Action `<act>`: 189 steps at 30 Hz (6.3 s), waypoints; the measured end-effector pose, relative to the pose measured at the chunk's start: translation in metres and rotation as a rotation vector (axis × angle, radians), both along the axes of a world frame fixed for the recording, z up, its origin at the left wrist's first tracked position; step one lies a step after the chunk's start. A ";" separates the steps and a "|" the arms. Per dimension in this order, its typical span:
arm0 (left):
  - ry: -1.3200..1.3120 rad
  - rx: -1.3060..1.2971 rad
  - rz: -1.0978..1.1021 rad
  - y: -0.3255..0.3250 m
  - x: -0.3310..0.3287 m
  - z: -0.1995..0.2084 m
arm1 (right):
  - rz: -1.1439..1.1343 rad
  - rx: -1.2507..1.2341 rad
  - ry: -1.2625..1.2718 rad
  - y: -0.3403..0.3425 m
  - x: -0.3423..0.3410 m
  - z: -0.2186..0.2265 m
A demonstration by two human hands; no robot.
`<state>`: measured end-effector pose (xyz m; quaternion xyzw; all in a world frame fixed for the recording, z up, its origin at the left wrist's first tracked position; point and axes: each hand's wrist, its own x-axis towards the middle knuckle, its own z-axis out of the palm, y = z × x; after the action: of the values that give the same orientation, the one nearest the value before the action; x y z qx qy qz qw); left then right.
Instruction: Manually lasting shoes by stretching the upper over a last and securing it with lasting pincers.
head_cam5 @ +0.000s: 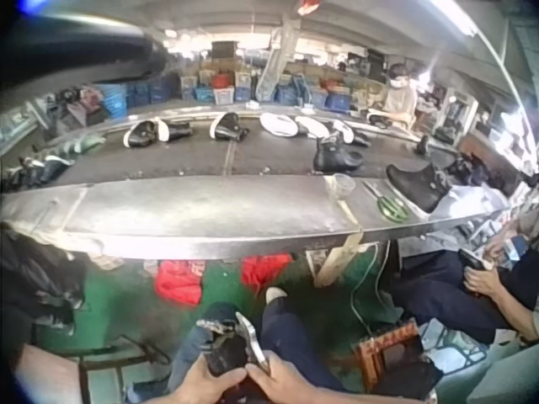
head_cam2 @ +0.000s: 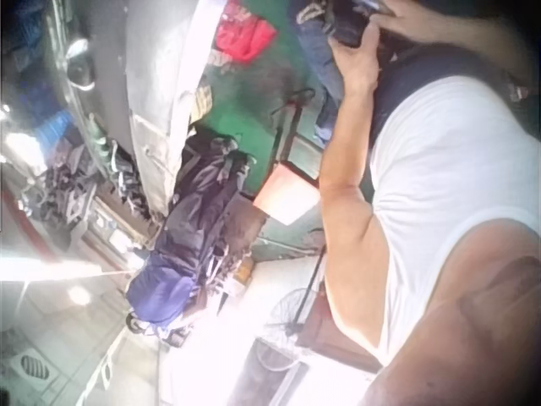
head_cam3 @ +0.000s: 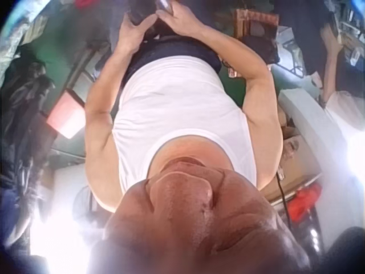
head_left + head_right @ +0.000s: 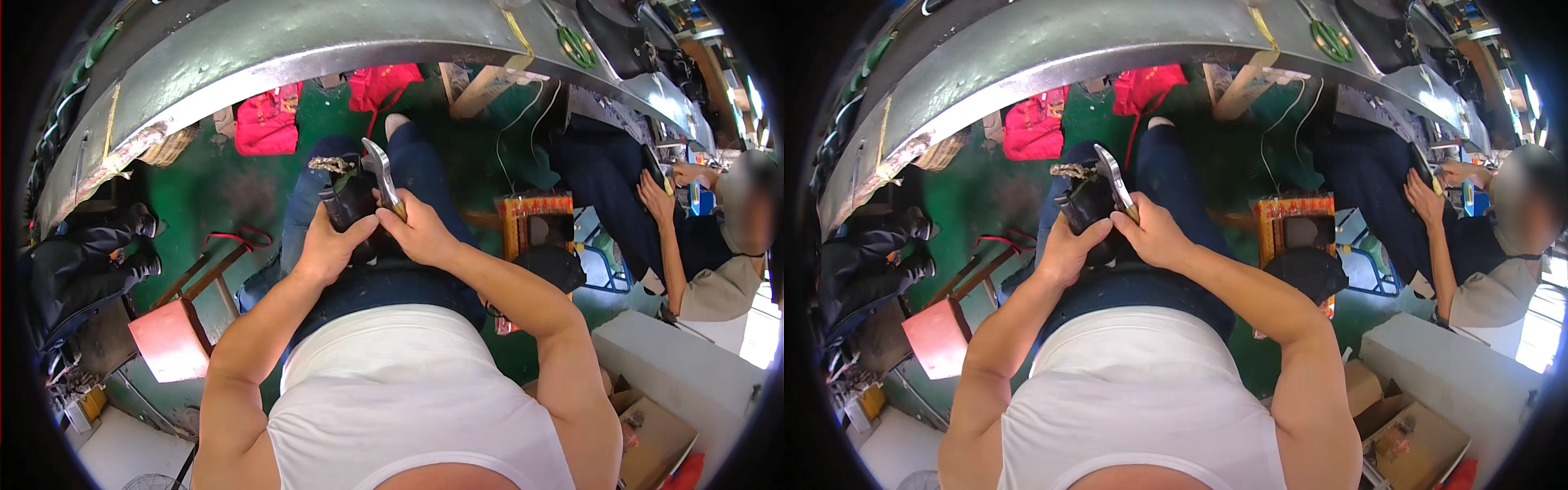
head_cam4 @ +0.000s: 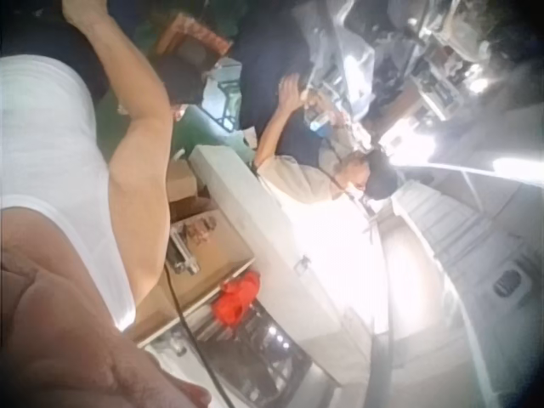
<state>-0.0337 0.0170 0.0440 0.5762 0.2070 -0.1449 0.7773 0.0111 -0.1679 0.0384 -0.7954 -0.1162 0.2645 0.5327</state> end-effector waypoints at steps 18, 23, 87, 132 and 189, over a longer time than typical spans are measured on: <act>-0.723 0.128 0.154 0.090 0.254 0.163 | -0.044 -0.627 -1.167 -0.025 0.287 0.072; -0.703 0.258 0.070 0.046 0.389 0.162 | -0.037 -0.511 -1.233 -0.038 0.291 0.067; -0.440 0.437 -0.262 0.090 0.074 0.041 | -0.138 -0.459 -1.230 -0.040 0.297 0.063; -0.689 0.143 -0.047 0.225 0.315 0.178 | -0.256 0.555 0.088 -0.053 0.204 0.087; -0.286 0.136 -0.297 0.001 0.083 -0.049 | 0.086 -0.165 -0.140 -0.066 0.005 0.017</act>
<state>0.0491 0.0184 -0.0047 0.6661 0.0168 -0.1603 0.7282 0.0157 -0.2336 0.0554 -0.8474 -0.1649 0.2396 0.4443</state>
